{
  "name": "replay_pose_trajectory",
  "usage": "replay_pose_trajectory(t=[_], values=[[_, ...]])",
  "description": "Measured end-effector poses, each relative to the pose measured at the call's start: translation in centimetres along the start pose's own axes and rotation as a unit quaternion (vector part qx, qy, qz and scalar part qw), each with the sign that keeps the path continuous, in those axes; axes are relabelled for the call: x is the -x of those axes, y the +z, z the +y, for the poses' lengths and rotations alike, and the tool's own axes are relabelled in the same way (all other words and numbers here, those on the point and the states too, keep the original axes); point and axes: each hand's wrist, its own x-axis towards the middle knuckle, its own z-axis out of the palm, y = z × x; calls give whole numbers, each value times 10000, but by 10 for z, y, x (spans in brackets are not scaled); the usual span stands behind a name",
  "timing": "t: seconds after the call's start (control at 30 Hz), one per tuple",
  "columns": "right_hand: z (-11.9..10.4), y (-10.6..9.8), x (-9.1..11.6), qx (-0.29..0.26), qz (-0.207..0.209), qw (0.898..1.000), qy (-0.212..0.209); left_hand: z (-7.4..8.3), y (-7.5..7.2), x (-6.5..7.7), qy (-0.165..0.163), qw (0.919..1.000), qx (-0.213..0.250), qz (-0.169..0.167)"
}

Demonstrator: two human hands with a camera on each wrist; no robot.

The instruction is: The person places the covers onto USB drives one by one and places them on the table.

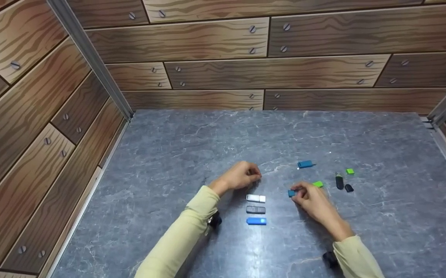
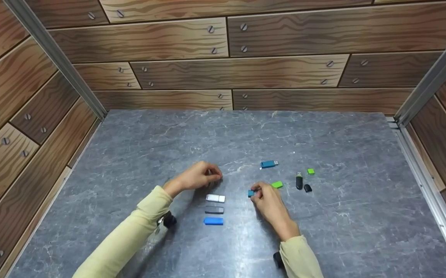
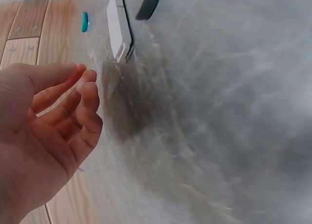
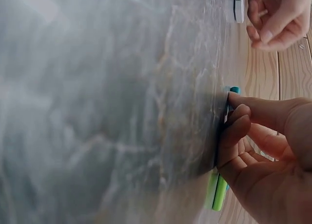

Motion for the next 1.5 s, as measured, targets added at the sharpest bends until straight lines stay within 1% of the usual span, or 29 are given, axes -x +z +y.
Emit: replay_pose_trajectory(t=[0.13,0.27,0.4,0.47,0.6,0.73,0.9,1.07,1.2,1.37,1.5], values=[[0,2,1,-4,72,9999,94,7,2,-15,-30,9994,-331,-45],[-1,3,2,-1,169,9998,102,15,8,-31,24,9990,-438,-55],[0,3,3,34,359,9993,21,22,14,-50,260,9986,-454,75],[-1,3,3,-16,411,9992,5,25,18,-58,304,9985,-415,161],[-3,2,3,-266,413,9987,134,31,26,-72,284,9979,-488,309],[-4,1,4,-420,487,9977,236,36,35,-83,215,9950,-883,404],[-5,-1,4,-680,551,9959,247,41,45,-93,82,9917,-1158,559],[-5,-1,6,-997,511,9930,384,45,53,-99,-90,9935,-975,584],[-3,-1,8,-1241,573,9891,553,47,59,-105,-205,9940,-885,602],[-3,-3,9,-1375,615,9866,633,52,63,-108,-402,9906,-1112,681],[-1,-5,11,-1412,585,9863,621,55,66,-110,-450,9883,-1242,763]])
